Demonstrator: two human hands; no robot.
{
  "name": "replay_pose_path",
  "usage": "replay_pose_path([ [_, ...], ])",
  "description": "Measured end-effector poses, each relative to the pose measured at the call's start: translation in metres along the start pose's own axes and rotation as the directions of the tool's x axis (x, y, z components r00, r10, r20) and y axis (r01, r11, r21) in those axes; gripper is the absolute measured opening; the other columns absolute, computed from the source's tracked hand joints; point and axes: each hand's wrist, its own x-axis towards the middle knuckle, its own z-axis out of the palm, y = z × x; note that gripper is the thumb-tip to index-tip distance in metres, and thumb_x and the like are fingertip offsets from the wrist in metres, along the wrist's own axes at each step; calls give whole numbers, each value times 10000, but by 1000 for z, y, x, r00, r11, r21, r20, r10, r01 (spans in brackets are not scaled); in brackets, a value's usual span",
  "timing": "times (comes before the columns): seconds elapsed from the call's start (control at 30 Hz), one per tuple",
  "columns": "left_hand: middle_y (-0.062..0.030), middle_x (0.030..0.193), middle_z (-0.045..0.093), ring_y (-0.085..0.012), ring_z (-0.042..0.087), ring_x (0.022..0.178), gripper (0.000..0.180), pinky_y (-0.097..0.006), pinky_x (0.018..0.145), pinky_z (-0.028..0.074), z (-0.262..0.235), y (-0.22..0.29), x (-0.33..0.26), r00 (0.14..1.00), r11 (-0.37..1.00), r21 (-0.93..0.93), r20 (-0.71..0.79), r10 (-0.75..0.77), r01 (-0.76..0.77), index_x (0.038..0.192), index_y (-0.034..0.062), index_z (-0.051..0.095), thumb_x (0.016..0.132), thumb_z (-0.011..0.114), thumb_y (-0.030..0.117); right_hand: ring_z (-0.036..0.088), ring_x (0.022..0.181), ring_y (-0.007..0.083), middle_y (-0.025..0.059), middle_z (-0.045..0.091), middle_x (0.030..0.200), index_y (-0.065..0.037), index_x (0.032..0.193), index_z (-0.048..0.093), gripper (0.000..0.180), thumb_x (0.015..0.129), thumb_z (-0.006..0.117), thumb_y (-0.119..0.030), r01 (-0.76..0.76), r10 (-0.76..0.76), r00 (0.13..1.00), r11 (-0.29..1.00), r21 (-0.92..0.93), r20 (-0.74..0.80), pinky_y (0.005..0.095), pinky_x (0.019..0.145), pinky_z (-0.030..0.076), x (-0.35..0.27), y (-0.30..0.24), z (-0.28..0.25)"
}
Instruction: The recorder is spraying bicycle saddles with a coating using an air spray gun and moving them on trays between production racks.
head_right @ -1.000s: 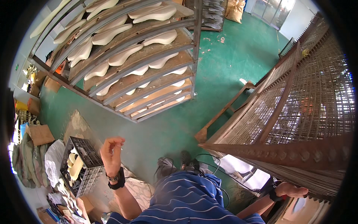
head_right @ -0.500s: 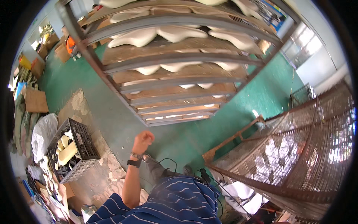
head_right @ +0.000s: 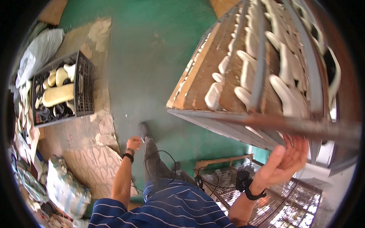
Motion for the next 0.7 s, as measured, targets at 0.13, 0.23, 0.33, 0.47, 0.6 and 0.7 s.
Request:
replay_pose_path([
  [0.13, -44, 756, 721, -145, 680, 628, 229, -311, 544, 577, -44, -9, 29, 898, 877, -191, 81, -433, 441, 966, 107, 734, 834, 549, 83, 590, 1032, 251, 212, 573, 1154, 91, 1311, 374, 483, 974, 628, -143, -191, 190, 927, 981, 31, -323, 370, 894, 513, 14, 12, 25],
  [0.23, -42, 752, 718, -140, 679, 623, 235, -323, 534, 579, -73, -21, 46, 842, 831, -139, 59, -535, 538, 968, 107, 731, 839, 536, 83, 605, 986, 229, 179, 586, 1095, 79, 1293, 402, 461, 970, 638, -150, -217, 235, 899, 972, 92, -370, 355, 899, 504, 15, 22, 26],
  [0.33, -51, 756, 716, -152, 687, 635, 213, -326, 546, 585, -82, -9, 64, 849, 848, -49, 53, -526, 528, 964, 98, 725, 824, 566, 88, 600, 1037, 240, 168, 586, 1117, 66, 1288, 443, 431, 994, 589, -213, -229, 275, 920, 955, 188, -278, 367, 953, 481, 19, 20, 30],
  [0.47, -67, 753, 715, -187, 696, 647, 195, -332, 552, 586, -74, 28, 92, 886, 884, -67, 39, -462, 463, 938, 86, 729, 753, 667, 88, 536, 1188, 244, 126, 570, 1194, 51, 1279, 493, 500, 1021, 493, -378, -459, 508, 861, 799, 389, -27, 397, 1075, 391, 18, -4, 45],
  [0.6, -55, 791, 715, -164, 696, 678, 192, -334, 558, 583, -47, 75, 113, 930, 928, -95, 108, -351, 361, 964, 76, 706, 777, 660, 76, 552, 1072, 228, 104, 589, 1106, 18, 1249, 550, 408, 1049, 474, -328, -408, 454, 890, 839, 360, -51, 372, 988, 426, 22, 5, 53],
  [0.7, -58, 854, 726, -160, 702, 711, 234, -347, 584, 590, -30, 87, 131, 962, 968, -42, 134, -239, 247, 1043, 76, 689, 817, 629, 75, 545, 1015, 214, 74, 582, 1051, 19, 1323, 510, 466, 1019, 545, -333, -395, 456, 889, 817, 420, -51, 364, 957, 425, 20, 26, 50],
])
